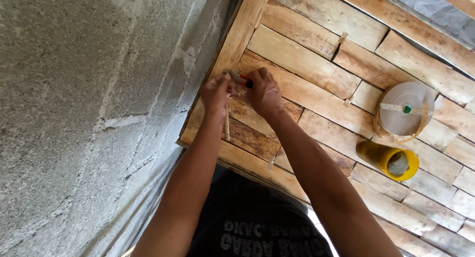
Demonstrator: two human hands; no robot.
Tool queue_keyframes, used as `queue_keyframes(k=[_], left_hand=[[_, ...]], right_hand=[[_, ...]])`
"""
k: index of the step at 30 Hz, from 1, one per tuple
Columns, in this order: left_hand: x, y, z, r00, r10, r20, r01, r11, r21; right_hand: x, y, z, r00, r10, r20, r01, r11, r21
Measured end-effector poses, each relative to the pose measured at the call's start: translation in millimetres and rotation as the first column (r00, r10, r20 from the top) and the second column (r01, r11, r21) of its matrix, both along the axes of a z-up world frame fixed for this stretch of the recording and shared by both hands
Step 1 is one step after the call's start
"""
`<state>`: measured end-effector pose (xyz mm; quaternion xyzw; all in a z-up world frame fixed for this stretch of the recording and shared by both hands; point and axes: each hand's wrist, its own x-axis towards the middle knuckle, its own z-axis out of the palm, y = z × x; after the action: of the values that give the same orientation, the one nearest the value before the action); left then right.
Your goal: Assembling a wooden panel by gluing wood strips and trimming them with a utility knife.
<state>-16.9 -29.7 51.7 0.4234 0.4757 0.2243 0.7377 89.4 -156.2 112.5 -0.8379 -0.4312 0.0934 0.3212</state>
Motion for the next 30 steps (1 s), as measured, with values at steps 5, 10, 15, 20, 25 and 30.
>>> queue_keyframes(k=[5, 10, 15, 20, 25, 30], left_hand=[[-11.6, 14.8, -8.0, 0.985, 0.160, 0.058, -0.160, 0.987, -0.002], [-4.6, 18.4, 20.6, 0.974, 0.118, -0.194, -0.025, 0.904, 0.427], [6.9, 25.3, 22.0, 0.898, 0.184, -0.401, 0.347, 0.266, 0.899], [14.8, 27.5, 25.5, 0.812, 0.118, -0.571, 0.467, 0.454, 0.759], [15.8, 34.3, 17.6, 0.816, 0.056, -0.575, 0.444, 0.577, 0.686], [22.4, 34.6, 13.8, 0.722, 0.084, -0.687, 0.491, 0.638, 0.593]], right_hand=[[4.6, -17.3, 10.3, 0.977, -0.056, -0.204, 0.099, 0.974, 0.206], [4.3, -43.8, 25.6, 0.928, -0.155, -0.340, 0.251, 0.933, 0.259], [-5.6, -66.1, 31.3, 0.896, -0.219, -0.387, 0.318, 0.923, 0.215], [-10.8, -85.0, 27.2, 0.861, -0.266, -0.433, 0.367, 0.915, 0.168], [-15.4, -101.0, 19.6, 0.849, -0.271, -0.453, 0.386, 0.904, 0.182], [-20.7, -110.6, 29.6, 0.846, -0.315, -0.430, 0.409, 0.901, 0.146]])
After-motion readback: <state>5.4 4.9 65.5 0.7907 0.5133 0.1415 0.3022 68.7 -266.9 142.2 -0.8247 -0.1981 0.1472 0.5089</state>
